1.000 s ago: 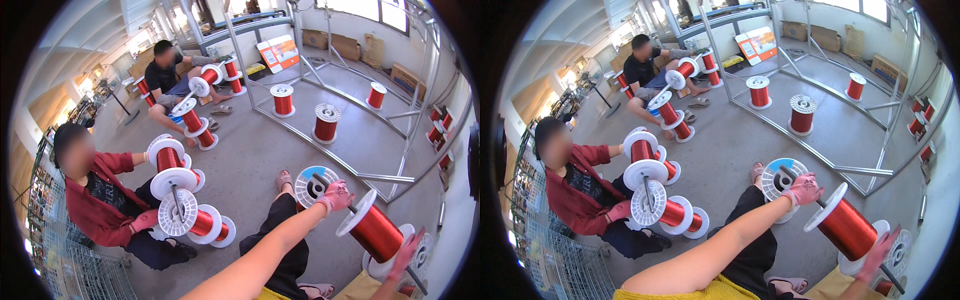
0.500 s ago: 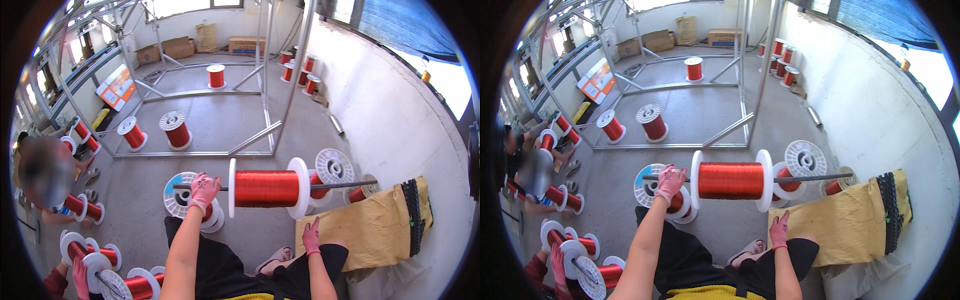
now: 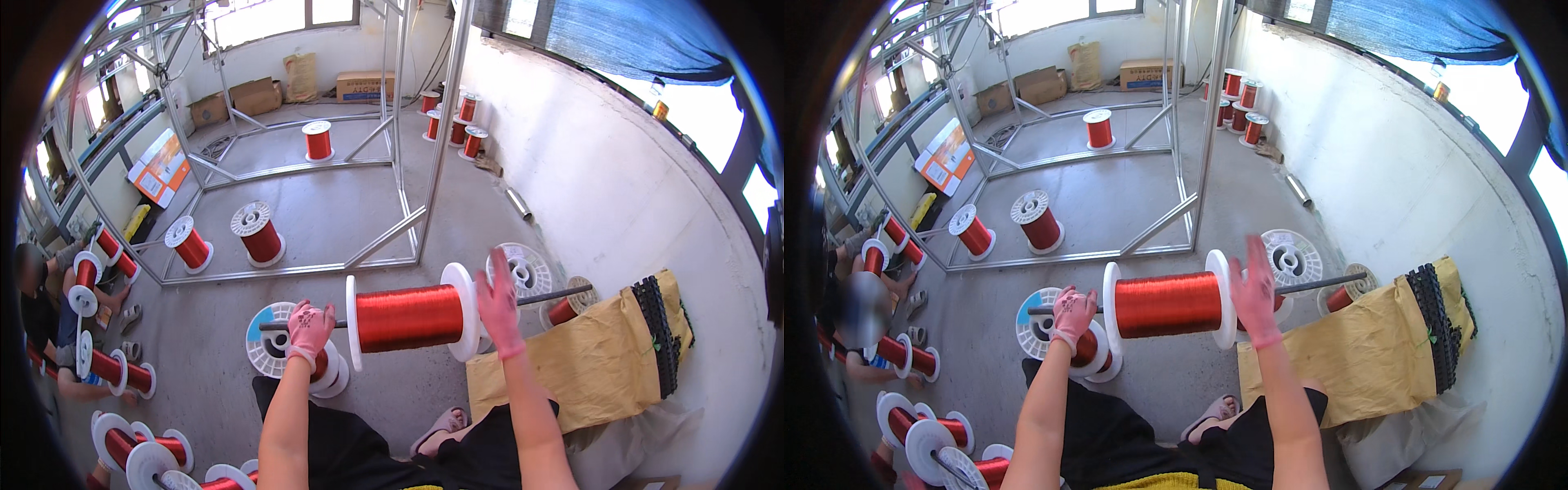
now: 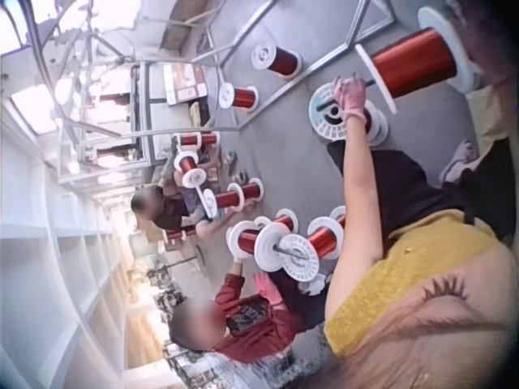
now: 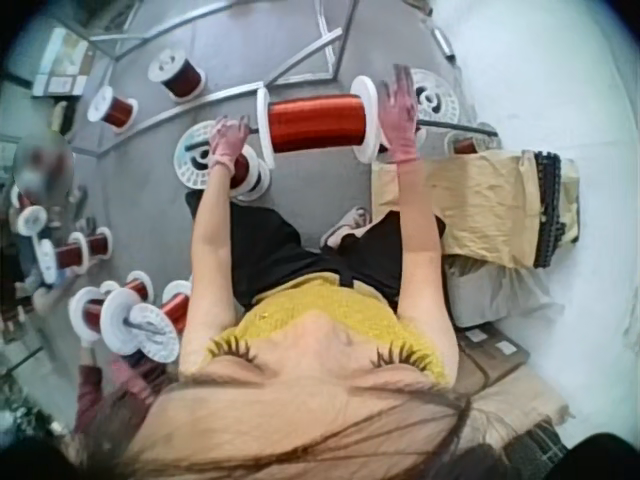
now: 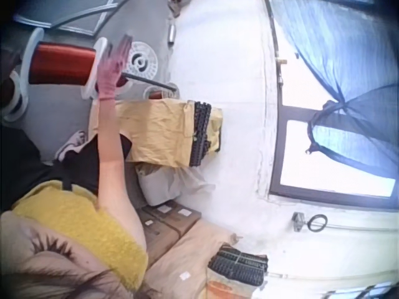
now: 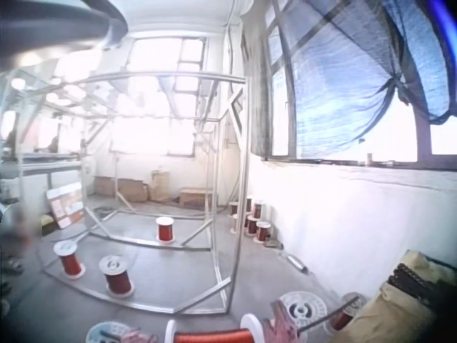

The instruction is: The person handles several spools of red wire, sliding them onto a metal rod and rotating them to manage the wire tension and placement within a metal frame structure.

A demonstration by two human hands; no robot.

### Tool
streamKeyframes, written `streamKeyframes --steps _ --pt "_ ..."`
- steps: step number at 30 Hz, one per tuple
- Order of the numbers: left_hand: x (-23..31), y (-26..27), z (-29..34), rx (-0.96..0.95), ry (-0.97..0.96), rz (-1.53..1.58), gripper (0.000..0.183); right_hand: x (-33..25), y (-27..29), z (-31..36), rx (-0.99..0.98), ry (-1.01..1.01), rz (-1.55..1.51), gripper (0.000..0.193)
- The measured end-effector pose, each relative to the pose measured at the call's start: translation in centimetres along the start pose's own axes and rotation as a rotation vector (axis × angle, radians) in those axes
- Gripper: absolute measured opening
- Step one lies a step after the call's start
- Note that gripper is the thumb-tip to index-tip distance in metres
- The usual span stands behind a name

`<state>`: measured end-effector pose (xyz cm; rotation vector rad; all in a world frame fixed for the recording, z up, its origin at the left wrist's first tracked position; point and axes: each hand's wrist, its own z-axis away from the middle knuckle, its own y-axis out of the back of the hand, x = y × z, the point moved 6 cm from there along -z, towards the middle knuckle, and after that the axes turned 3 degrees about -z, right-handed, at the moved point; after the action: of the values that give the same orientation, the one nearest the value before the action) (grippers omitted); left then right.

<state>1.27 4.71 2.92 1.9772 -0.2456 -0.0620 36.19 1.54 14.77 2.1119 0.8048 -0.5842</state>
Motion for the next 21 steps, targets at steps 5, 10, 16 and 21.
streamKeyframes --steps 5,10,16,21 --pt "0.0 0.3 -0.1 -0.026 0.024 0.074 0.05 -0.9 -6.0 -5.3 -0.395 0.101 0.376 0.054" --pt "0.1 0.7 -0.3 0.016 0.02 0.073 0.046 3.3 -8.7 -3.3 -0.594 -0.074 0.379 0.054" --pt "0.6 1.3 0.0 0.032 -0.027 0.108 0.046 -0.7 -4.3 1.9 -0.143 0.19 0.194 0.039" --pt "0.4 0.8 0.1 0.003 -0.018 0.096 0.046 1.2 -3.3 21.3 -0.611 -0.119 0.546 0.064"
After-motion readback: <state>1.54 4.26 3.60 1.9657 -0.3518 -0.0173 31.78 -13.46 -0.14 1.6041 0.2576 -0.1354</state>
